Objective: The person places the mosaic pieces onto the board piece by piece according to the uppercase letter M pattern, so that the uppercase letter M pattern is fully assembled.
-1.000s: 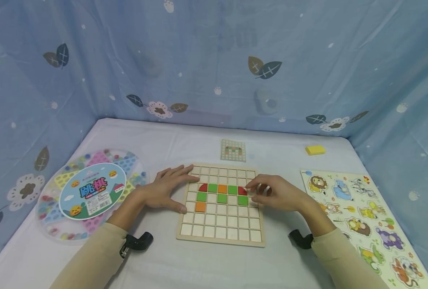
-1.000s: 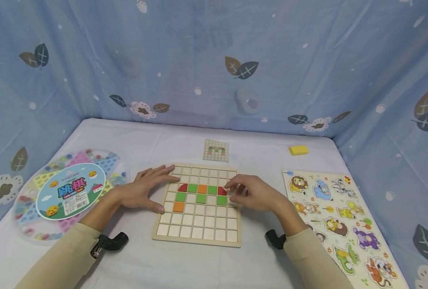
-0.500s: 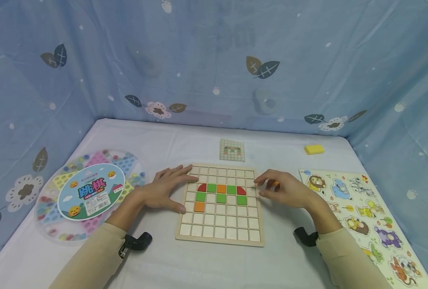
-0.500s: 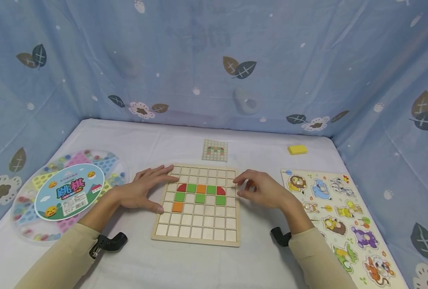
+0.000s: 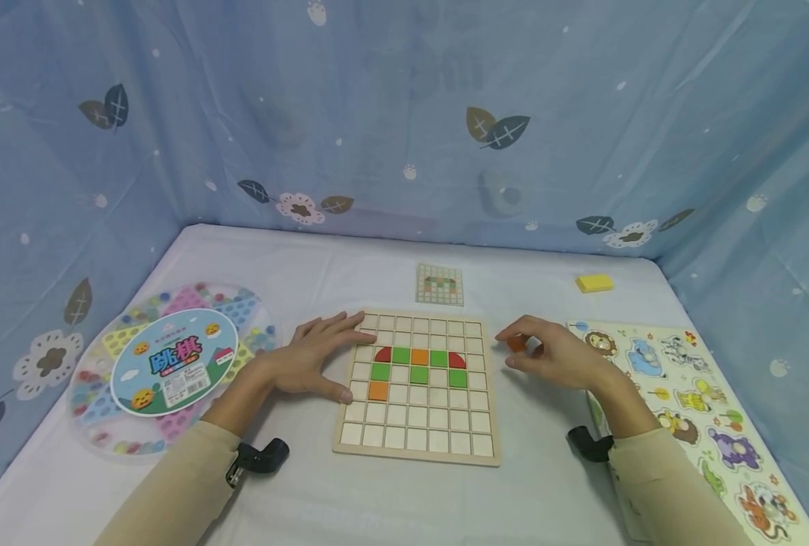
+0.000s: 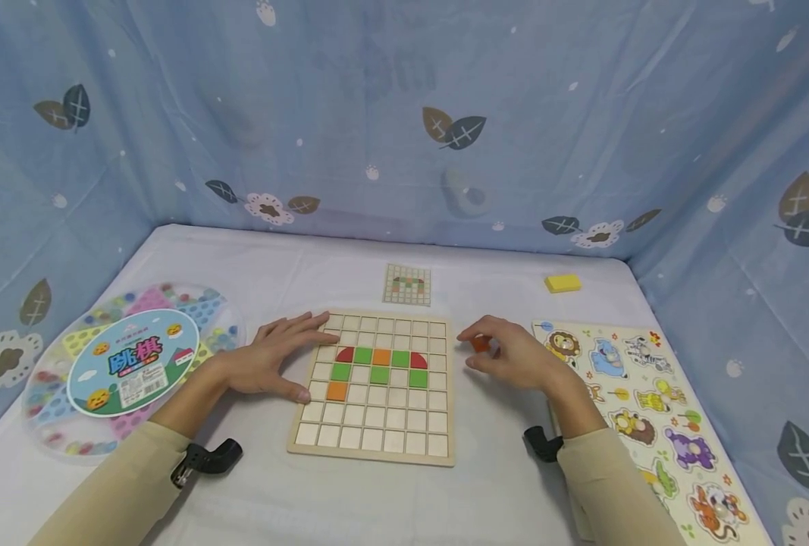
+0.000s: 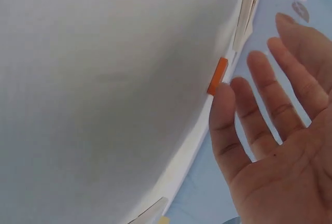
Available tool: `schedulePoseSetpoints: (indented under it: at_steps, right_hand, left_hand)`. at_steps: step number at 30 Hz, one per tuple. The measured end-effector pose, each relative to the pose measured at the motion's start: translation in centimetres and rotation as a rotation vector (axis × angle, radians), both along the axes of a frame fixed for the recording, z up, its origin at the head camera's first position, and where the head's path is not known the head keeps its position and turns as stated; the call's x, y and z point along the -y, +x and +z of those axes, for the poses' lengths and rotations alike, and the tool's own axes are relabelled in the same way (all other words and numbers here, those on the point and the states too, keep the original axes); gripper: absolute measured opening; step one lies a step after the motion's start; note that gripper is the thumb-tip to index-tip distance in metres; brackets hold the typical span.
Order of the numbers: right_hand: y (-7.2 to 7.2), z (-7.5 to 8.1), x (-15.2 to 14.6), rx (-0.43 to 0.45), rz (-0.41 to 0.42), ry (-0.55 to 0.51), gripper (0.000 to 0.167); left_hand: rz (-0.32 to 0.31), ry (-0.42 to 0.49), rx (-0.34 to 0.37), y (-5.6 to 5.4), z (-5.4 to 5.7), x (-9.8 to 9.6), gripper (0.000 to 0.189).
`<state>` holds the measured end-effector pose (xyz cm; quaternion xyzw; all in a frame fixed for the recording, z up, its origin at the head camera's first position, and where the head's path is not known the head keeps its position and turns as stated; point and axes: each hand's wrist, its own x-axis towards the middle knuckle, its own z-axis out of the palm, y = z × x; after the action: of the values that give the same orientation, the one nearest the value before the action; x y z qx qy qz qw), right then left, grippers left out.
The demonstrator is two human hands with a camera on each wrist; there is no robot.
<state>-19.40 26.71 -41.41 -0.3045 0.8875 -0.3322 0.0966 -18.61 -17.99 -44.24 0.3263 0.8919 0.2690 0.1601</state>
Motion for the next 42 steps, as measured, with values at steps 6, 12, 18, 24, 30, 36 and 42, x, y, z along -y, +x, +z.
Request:
schedulePoseSetpoints:
  at_steps: [6,12,18,24,30,36,42]
  right_hand:
    - [-0.2,0.1,-0.7,0.024,-0.032,0.03,0.038]
    - [-0.3,0.0,-1.0,0.007,-0.059,0.089,0.039]
    - [-0.2,-0.3,-1.3,0.004,-0.065,0.107,0.04]
    - [-0.1,-0.4,-1.2,-0.017,-0.042,0.105,0.039]
    - [0.1,-0.2,-0.9,-0.024,-0.032,0.098,0.038]
    - [0.5,0.2,-0.8,0.079,-0.066,0.063,0.042]
    - [0.9,0.6,-0.6,0.181,-0.046,-0.019,0.039]
  left_hand:
    - [-0.002,-0.001,0.0,0.0,0.1,-0.1,0.094]
    - [0.001,-0.002,0.001,-0.1,0.1,0.0,0.095]
    - [0.001,-0.003,-0.002,-0.1,-0.1,0.1,0.096]
    - [-0.005,0.003,-0.008,-0.1,-0.2,0.2,0.094]
    - [-0.006,0.009,-0.007,-0.1,-0.1,0.2,0.093]
    - [-0.01,0.001,-0.005,-0.1,-0.1,0.1,0.094]
    - [-0.009,0.001,-0.009,-0.1,0.0,0.1,0.094]
